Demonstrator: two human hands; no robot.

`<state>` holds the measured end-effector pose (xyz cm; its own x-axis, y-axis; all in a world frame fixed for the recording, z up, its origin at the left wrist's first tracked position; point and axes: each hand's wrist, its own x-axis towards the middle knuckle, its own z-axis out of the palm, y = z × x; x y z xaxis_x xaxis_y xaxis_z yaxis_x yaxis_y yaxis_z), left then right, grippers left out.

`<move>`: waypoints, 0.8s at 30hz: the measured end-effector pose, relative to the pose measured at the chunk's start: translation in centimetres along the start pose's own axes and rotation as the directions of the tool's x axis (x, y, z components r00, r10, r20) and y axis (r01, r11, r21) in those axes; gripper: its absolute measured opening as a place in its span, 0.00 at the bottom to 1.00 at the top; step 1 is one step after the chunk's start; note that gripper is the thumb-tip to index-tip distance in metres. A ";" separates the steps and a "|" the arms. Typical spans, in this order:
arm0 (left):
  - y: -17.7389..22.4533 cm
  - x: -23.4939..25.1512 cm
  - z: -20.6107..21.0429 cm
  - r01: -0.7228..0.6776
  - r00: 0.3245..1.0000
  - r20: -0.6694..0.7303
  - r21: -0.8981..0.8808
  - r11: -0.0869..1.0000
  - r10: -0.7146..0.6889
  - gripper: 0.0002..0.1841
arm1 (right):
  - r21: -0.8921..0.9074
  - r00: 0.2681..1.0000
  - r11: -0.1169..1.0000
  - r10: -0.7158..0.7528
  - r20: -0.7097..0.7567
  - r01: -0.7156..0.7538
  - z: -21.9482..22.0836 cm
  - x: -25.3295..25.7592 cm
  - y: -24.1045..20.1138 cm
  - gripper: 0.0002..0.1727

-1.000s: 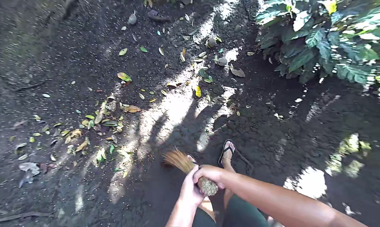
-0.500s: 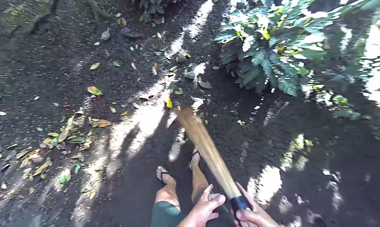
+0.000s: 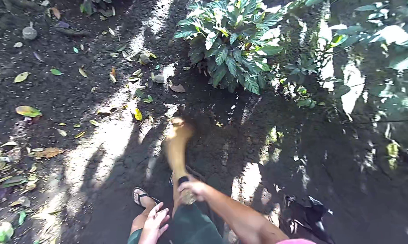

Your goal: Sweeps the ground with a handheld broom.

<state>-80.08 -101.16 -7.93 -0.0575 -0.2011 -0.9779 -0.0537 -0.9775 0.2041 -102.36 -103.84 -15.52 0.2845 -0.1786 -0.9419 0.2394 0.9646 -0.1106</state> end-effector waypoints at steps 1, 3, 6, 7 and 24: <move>0.0 0.1 0.4 0.008 1.000 0.004 0.032 0.999 -0.008 0.27 | -0.040 0.991 0.999 0.036 0.125 -0.032 1.8 0.2 -0.6 0.48; -0.1 0.3 0.9 0.031 0.999 0.032 0.081 0.996 -0.034 0.26 | -0.089 0.946 0.996 0.050 0.321 -0.022 2.9 -0.4 -1.8 0.51; 0.3 0.4 1.7 0.037 0.999 0.028 0.112 0.993 -0.040 0.21 | -0.143 0.891 0.988 0.010 0.453 0.062 2.7 -4.9 -2.7 0.56; 0.5 0.5 1.9 0.042 0.999 0.006 0.114 0.993 -0.043 0.19 | -0.133 0.883 0.988 -0.011 0.470 0.083 2.1 -7.0 -2.5 0.57; 0.8 2.8 3.3 0.045 0.999 -0.008 -0.082 0.996 -0.045 0.24 | 0.034 0.947 0.983 -0.163 -0.278 0.179 -10.9 0.8 -11.9 0.46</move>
<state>-83.59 -102.29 -10.30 -0.0466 -0.1570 -0.9865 0.0261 -0.9874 0.1559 -115.09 -113.34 -18.37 -0.0274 -0.2722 -0.9618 0.3181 0.9098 -0.2666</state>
